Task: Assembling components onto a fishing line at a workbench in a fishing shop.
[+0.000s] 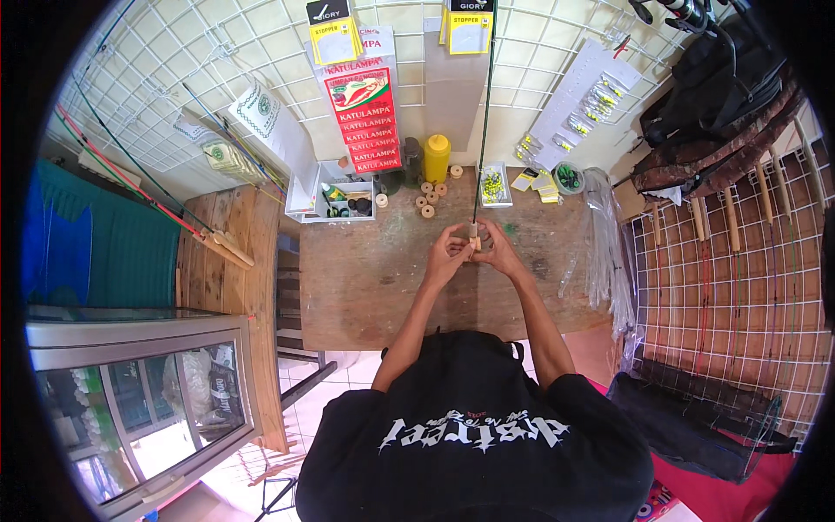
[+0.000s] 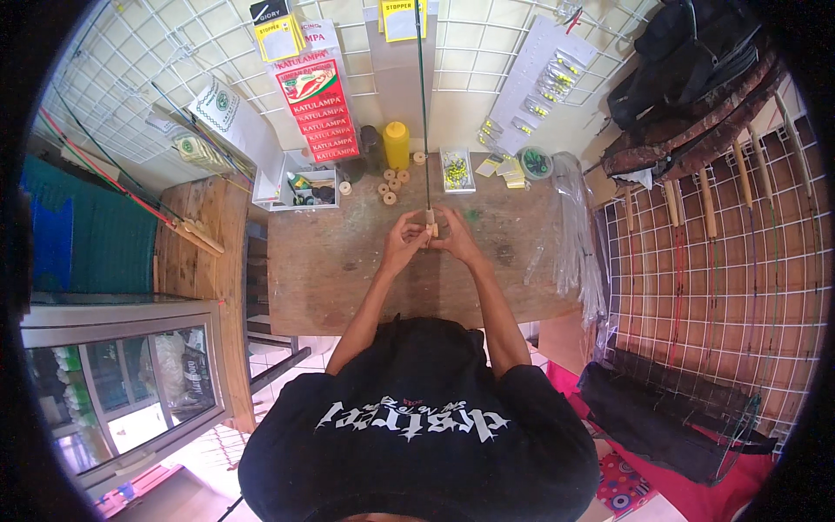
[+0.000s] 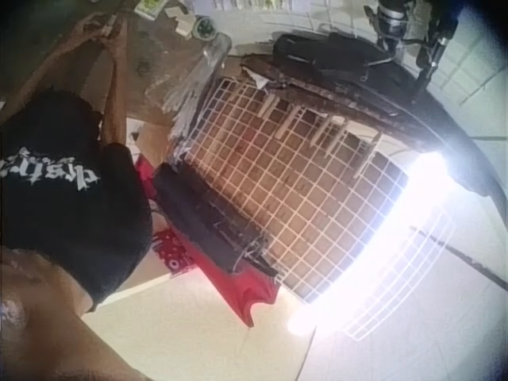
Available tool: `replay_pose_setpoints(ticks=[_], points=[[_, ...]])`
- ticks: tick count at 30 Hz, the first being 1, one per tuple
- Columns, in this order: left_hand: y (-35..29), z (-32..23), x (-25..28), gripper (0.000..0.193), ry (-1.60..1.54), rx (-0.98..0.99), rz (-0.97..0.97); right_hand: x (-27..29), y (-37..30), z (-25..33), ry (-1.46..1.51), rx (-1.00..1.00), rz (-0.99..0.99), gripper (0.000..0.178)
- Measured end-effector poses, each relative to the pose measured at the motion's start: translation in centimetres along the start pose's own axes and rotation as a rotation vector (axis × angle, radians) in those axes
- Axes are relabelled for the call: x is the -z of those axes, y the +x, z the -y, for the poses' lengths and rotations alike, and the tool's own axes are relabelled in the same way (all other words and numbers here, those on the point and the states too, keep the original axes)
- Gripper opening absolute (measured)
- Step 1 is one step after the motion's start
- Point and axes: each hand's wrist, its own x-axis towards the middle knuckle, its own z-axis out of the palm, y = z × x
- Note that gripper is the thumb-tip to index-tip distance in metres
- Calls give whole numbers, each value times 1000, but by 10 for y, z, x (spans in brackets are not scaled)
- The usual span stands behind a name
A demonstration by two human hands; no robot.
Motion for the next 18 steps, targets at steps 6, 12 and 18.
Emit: replay_pose_setpoints(ticks=[6, 12, 18], points=[[21, 1, 16, 45, -17, 70, 223, -1, 4, -4, 339, -38, 108, 75], [38, 2, 29, 53, 48, 120, 431, -3, 3, 6, 395, -104, 129, 71], [32, -6, 22, 66, 8, 139, 386, -16, -3, -4, 395, -36, -57, 60]])
